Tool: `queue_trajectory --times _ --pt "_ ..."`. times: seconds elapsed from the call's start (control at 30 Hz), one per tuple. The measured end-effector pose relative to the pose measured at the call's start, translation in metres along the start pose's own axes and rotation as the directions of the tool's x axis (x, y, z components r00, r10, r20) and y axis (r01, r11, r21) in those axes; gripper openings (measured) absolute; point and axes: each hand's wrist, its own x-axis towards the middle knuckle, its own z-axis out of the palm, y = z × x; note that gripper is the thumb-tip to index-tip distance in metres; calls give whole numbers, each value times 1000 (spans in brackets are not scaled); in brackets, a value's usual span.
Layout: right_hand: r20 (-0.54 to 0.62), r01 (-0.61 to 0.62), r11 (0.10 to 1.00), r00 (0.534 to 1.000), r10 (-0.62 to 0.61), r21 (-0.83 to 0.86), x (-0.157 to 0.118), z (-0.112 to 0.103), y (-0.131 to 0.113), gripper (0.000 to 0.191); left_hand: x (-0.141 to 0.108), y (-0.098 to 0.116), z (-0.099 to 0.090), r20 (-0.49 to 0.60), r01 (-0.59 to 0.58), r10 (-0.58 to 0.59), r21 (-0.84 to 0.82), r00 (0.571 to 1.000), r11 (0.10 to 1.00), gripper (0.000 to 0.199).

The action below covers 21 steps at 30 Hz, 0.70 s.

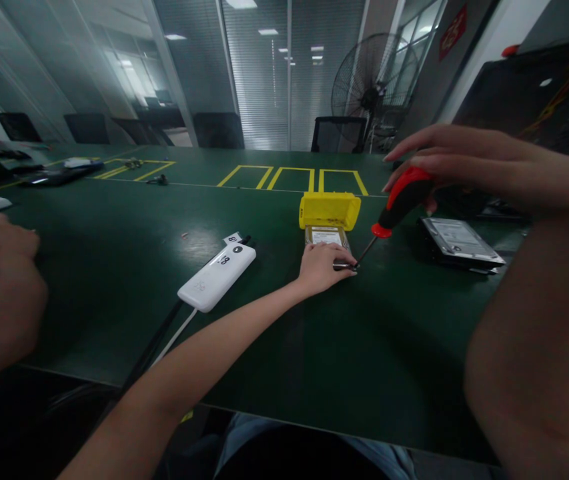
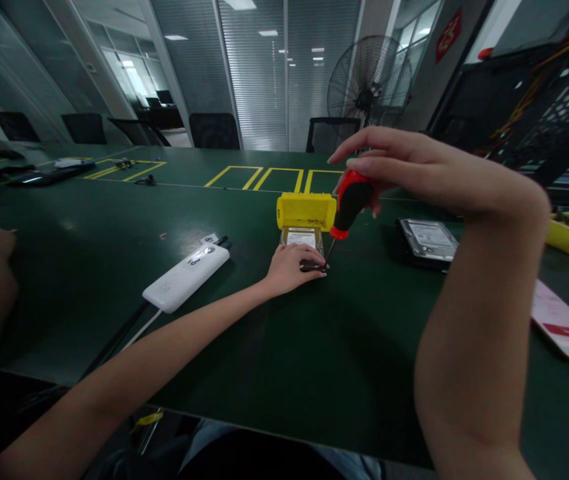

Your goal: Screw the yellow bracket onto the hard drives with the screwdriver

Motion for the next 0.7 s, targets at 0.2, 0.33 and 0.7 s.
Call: queue_trajectory --times 0.2,0.33,0.7 --pt "-84 36 990 995 -48 -133 2 1 4 29 0 3 -2 14 10 -10 0 1000 1000 18" --pt "-139 12 984 990 -38 -179 4 3 4 34 0 3 0 10 1 -1 9 1000 1000 19" --pt "-312 -89 885 948 -66 -456 13 11 8 48 4 19 -2 63 7 -9 23 998 1000 22"
